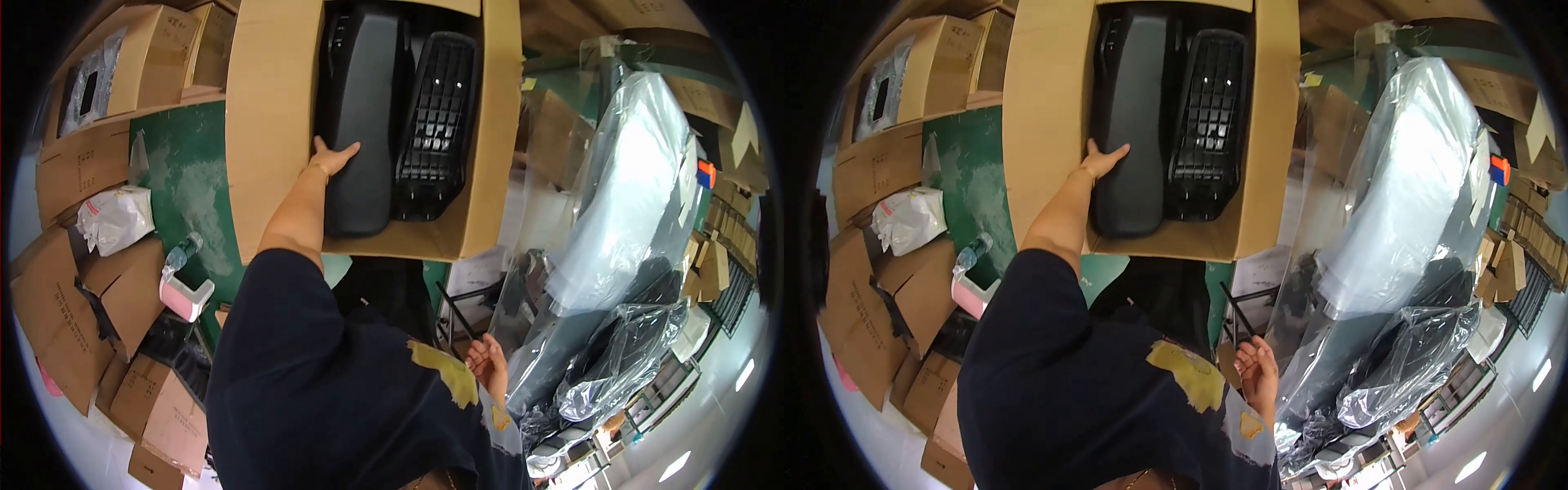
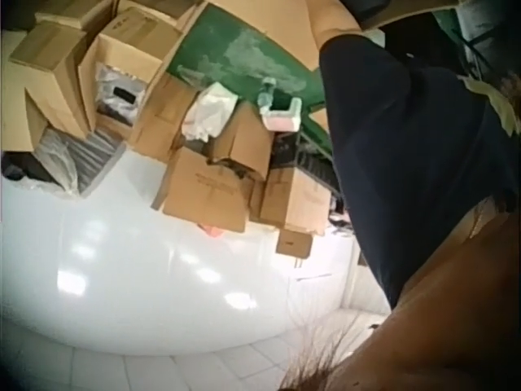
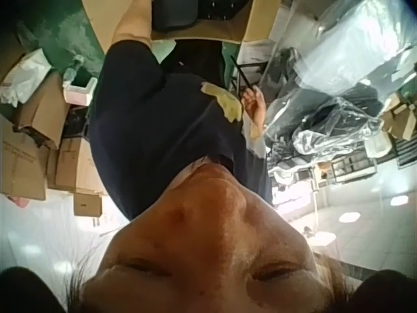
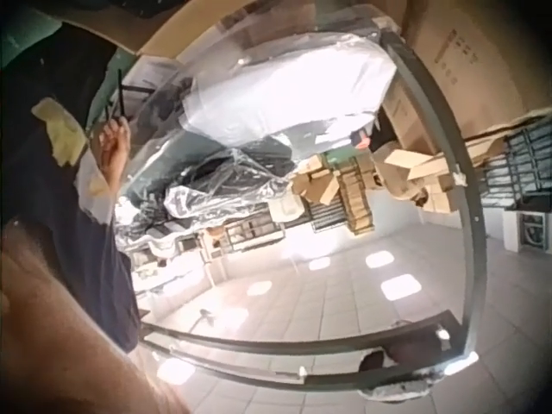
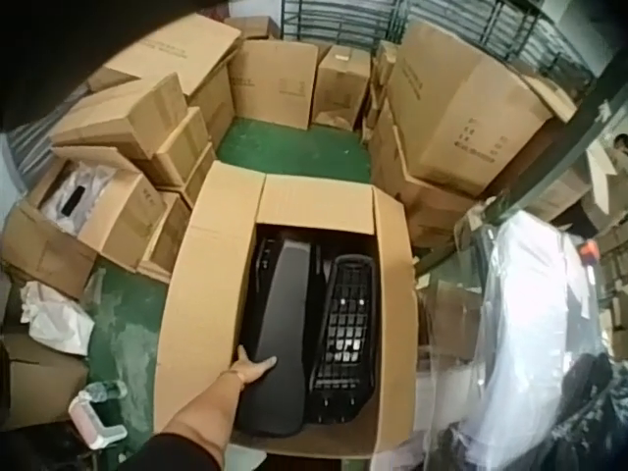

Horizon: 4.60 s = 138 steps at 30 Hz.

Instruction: Packing black cushioned vehicle seats into protective plastic bags and placing them into cardboard boxes for shipping.

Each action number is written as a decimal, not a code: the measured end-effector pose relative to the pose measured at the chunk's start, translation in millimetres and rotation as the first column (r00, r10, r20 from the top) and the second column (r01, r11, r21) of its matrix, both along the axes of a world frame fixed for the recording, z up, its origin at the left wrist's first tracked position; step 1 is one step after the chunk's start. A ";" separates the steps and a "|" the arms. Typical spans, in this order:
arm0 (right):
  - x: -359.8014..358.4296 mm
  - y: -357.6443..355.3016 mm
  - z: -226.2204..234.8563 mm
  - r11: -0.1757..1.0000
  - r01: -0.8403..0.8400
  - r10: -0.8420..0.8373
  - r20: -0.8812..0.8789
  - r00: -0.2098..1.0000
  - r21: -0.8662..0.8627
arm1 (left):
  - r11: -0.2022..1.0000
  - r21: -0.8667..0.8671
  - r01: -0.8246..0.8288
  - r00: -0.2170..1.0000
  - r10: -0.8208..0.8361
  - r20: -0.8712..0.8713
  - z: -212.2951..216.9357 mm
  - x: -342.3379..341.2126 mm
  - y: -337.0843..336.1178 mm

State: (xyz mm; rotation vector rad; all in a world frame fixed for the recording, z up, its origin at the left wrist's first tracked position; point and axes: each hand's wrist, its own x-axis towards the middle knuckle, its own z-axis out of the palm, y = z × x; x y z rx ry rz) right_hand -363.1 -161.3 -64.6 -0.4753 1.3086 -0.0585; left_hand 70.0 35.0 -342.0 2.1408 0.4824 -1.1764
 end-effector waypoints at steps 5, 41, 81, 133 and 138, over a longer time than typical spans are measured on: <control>-7.5 7.9 -4.0 0.998 -0.056 0.053 -0.092 0.994 -0.029 | 0.941 0.235 0.245 0.969 -0.234 -0.074 8.7 12.4 -29.8; 54.1 -112.7 121.9 0.752 0.136 0.109 0.326 0.939 -0.645 | 0.072 0.426 0.902 -0.403 -0.213 0.890 326.7 -72.8 -109.1; -156.6 -68.6 66.5 0.764 0.472 -0.253 0.470 0.846 -0.439 | -0.083 0.295 0.952 -0.299 -0.465 0.833 283.0 -246.4 -386.3; -34.1 -132.9 91.0 0.775 0.252 -0.045 0.347 0.937 -0.580 | 0.399 -0.899 0.182 0.929 -0.370 0.024 305.2 -71.9 -441.3; -41.3 -172.3 66.4 0.720 0.101 0.031 0.177 0.984 -0.686 | -0.050 -0.882 -0.468 0.884 -0.027 -0.467 328.8 -17.2 -462.6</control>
